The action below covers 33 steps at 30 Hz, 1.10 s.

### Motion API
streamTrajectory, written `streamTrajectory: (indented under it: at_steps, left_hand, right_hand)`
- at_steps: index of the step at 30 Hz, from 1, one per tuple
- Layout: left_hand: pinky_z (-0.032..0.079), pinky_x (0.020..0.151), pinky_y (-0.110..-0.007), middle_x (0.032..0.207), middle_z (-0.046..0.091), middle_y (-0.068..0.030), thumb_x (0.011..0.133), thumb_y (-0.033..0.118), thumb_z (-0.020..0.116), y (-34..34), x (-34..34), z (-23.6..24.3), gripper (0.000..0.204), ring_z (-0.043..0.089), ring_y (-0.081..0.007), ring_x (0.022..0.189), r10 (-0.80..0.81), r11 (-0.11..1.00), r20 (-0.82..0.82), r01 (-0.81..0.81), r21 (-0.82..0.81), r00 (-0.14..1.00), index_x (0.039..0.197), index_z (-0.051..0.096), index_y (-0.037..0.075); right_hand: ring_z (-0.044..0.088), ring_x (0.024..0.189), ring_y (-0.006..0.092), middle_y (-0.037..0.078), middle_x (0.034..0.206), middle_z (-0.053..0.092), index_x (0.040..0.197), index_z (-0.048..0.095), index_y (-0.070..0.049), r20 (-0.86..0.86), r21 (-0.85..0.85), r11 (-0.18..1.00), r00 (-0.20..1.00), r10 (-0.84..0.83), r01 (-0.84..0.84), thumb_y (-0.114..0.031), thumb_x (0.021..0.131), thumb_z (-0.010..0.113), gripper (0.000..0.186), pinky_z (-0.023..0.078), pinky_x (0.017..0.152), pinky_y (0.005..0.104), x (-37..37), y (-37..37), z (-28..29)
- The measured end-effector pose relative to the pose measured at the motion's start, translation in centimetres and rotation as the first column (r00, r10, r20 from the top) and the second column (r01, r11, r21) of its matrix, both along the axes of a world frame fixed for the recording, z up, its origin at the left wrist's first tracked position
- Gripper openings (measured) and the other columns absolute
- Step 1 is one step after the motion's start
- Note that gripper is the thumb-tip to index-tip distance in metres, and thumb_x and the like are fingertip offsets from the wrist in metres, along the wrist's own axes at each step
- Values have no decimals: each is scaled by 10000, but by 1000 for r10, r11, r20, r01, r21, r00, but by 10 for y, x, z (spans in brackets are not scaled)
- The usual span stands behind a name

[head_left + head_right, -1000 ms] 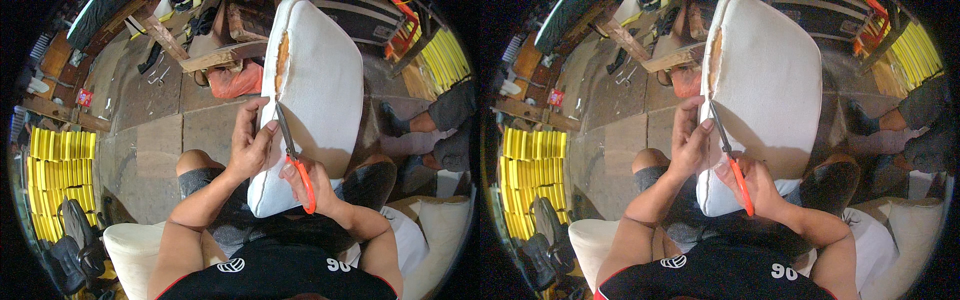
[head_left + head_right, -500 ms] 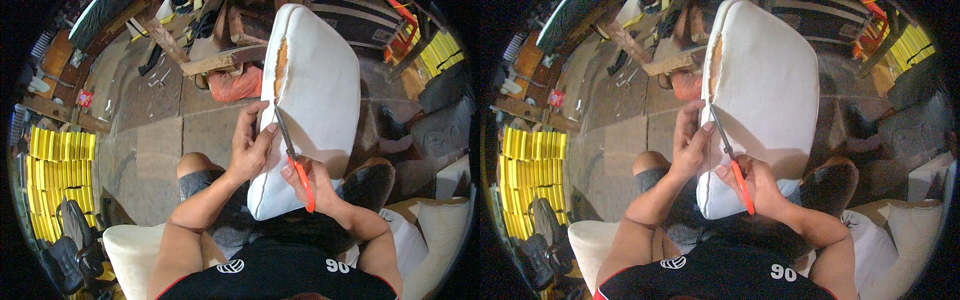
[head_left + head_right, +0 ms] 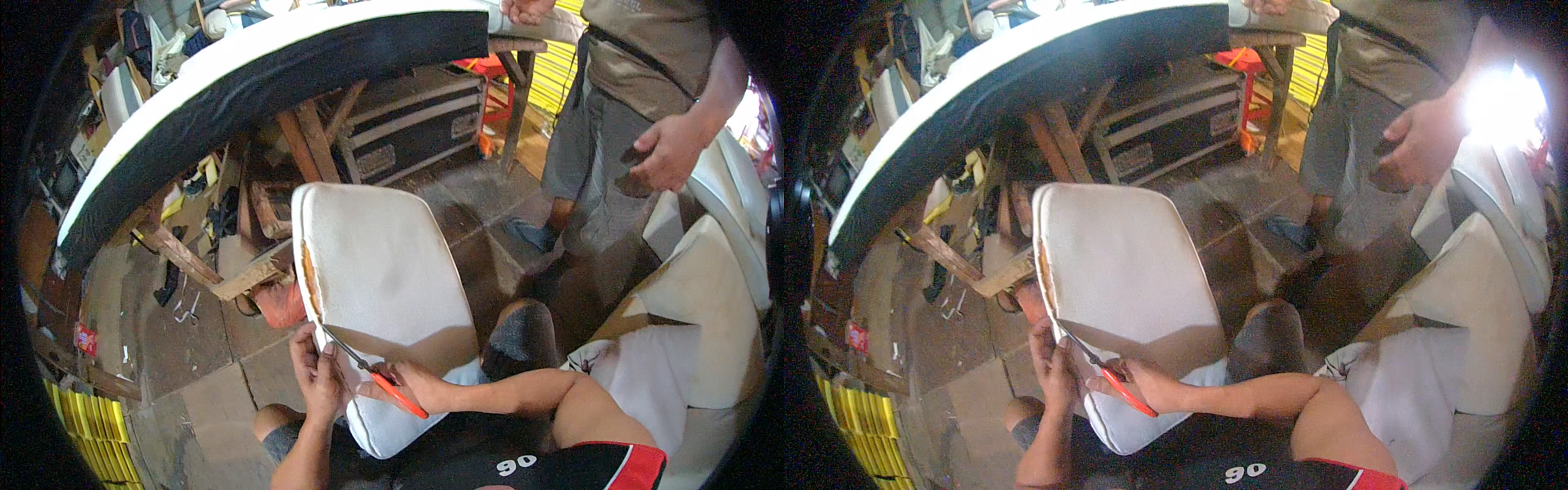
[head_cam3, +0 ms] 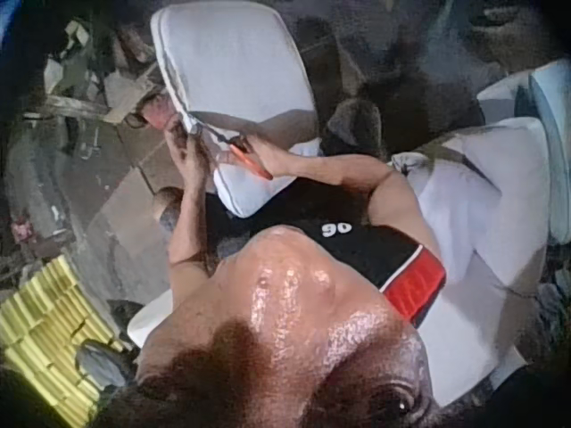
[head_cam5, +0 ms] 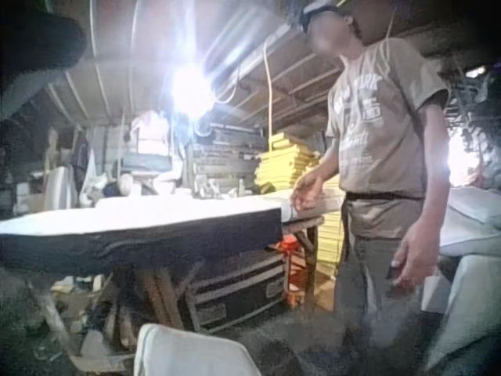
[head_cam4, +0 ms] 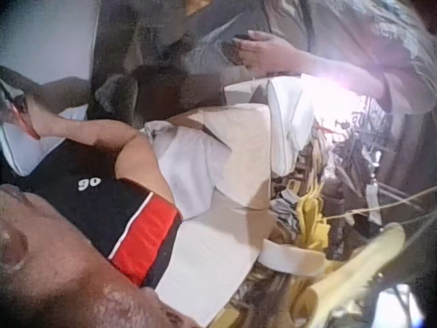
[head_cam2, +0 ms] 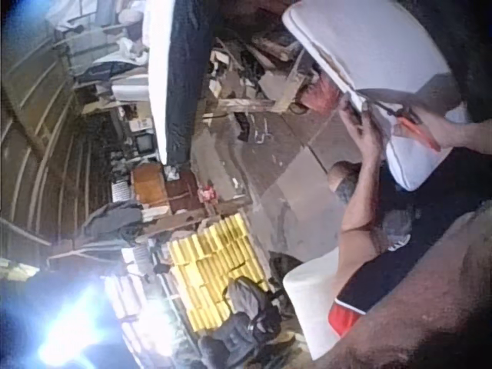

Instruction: The person positions a large white foam cushion on a workbench, then uses red-handled scissors to cut the fabric cover of a smaller white cushion. The person makes several cuts along the edges of the cushion cover while seated.

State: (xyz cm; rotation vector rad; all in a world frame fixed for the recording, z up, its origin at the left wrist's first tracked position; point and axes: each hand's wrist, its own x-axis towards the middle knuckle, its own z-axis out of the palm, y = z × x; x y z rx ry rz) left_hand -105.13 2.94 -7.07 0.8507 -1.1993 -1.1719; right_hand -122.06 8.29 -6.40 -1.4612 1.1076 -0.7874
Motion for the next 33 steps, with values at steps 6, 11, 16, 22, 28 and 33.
streamTrajectory:
  at_steps: [6, 11, 16, 22, 28, 33]
  left_hand:
    - [383, 984, -293, 1233, 510, -105, 913, -39, 510, -9, 1, -7, 375, 482, -167, 1150, 1, 1000, -77, -2, -20, 997, 1276, 425, 3]
    - [418, 892, -271, 1149, 530, -66, 915, -39, 509, -7, -3, -4, 339, 506, -135, 1028, 45, 998, -73, -42, 41, 996, 1243, 444, 22]
    - [428, 848, -273, 1038, 541, -52, 920, 120, 650, -13, -5, -13, 343, 507, -125, 952, 138, 983, 182, -112, -144, 974, 1195, 465, 32]
    - [425, 874, -281, 1053, 539, -65, 931, 99, 628, -7, -2, -3, 299, 512, -137, 991, 160, 984, 181, -142, -106, 970, 1171, 465, 26]
    - [424, 904, -290, 1084, 542, -82, 920, 47, 598, -7, -2, 13, 289, 511, -155, 1048, 133, 989, 94, -126, -76, 987, 1175, 467, 20]
    - [400, 932, -288, 1194, 532, -89, 922, 20, 567, -11, 23, 15, 323, 493, -134, 1084, 12, 993, -158, -31, -118, 987, 1219, 442, 45]
  right_hand:
    - [436, 597, 114, 37, 602, 480, 736, 535, -16, 24, 84, 996, 1000, -3, 1, -403, 923, 664, 450, 408, 574, 338, 1, 1, -12]
    - [613, 738, 99, 42, 777, 676, 863, 646, -8, -10, -78, 963, 966, -258, 257, -261, 884, 733, 268, 512, 707, 269, -11, -17, -23]
    - [609, 745, 103, 48, 812, 671, 945, 630, -20, 42, -226, 832, 859, -511, 506, -237, 885, 728, 246, 514, 705, 280, -30, -35, -6]
    - [633, 861, 105, 36, 880, 656, 1006, 587, -37, 146, -341, 712, 783, -605, 614, -145, 885, 719, 209, 521, 773, 280, -54, -66, -28]
    - [561, 842, 115, 19, 922, 613, 999, 603, -44, 475, -256, 570, 615, -629, 781, -189, 942, 630, 158, 467, 780, 277, -135, -94, -42]
    - [533, 841, 126, 34, 952, 605, 1108, 598, -14, 234, -288, 521, 586, -776, 804, -423, 961, 595, 435, 444, 777, 269, -151, -85, -11]
